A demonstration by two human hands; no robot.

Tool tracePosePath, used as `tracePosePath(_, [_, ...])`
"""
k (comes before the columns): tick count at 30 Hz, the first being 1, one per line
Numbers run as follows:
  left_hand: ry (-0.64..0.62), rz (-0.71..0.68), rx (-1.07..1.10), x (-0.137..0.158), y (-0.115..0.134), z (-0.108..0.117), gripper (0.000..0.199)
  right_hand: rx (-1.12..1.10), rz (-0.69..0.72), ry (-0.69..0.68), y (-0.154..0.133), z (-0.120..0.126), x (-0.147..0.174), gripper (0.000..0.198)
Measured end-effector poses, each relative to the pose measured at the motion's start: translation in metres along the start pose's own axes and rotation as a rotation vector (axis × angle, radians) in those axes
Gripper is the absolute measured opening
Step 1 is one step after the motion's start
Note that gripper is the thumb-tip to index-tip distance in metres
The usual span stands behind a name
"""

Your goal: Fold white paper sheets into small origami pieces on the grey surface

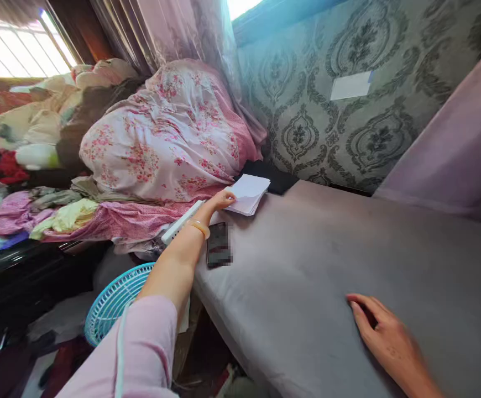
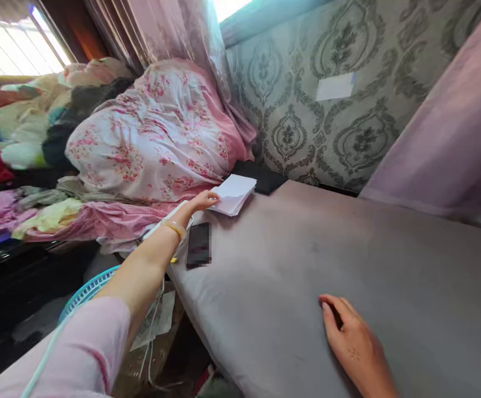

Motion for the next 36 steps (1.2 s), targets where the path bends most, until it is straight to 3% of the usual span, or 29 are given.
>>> tracePosePath(3, [0.107,-0.001,-0.002,0.005,0.008,0.01,0.019,-0.008,0.028,0.009,-0.007,0.003,0.0,0.034])
tracePosePath(6, [0.241,-0.047,0.033,0.009,0.035,0.023,0.023,-0.026,0.049,0.018,-0.014,0.006,0.0,0.035])
tracePosePath(10, [0.367,-0.162,0.139,0.026,0.107,0.028,0.025,-0.059,0.064,0.057,-0.019,0.012,-0.001,0.035])
tracePosePath(12, [0.421,-0.289,0.358,0.049,0.155,0.027,0.019,-0.095,0.041,0.084,-0.016,0.015,-0.001,0.037])
tracePosePath(14, [0.345,-0.332,0.638,0.074,0.197,0.012,0.017,-0.17,-0.039,0.11,-0.005,0.018,-0.001,0.041])
tracePosePath(19, [0.033,0.021,1.306,0.128,0.252,-0.068,0.024,-0.579,-0.333,0.096,0.026,0.018,0.0,0.051])
tracePosePath(23, [-0.138,0.401,1.53,0.165,0.257,-0.141,0.024,-1.003,-0.534,0.101,0.028,0.019,0.003,0.057])
tracePosePath(26, [-0.167,0.58,1.528,0.19,0.243,-0.173,0.017,-1.119,-0.622,0.114,0.017,0.023,0.008,0.054])
tracePosePath(29, [-0.213,0.651,1.401,0.211,0.228,-0.187,0.017,-1.154,-0.595,0.188,0.006,0.033,0.005,0.038])
tracePosePath(31, [-0.333,0.686,1.364,0.222,0.225,-0.196,0.022,-1.118,-0.599,0.229,0.007,0.036,0.002,0.042])
tracePosePath(34, [-0.448,0.723,1.385,0.225,0.219,-0.199,0.029,-1.032,-0.745,0.27,0.028,0.032,0.004,0.035])
tracePosePath(36, [-0.4,0.77,1.352,0.219,0.205,-0.194,0.038,-0.972,-0.864,0.241,0.042,0.026,0.009,0.022])
Point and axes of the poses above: each hand's wrist, its own x-axis away from the middle knuckle, its own z-axis out of the back of the hand, y = z × x, the point moved 10 cm from there along -x, towards the middle knuckle, and after that the axes turned 9 degrees about y, right-handed, at the moved point
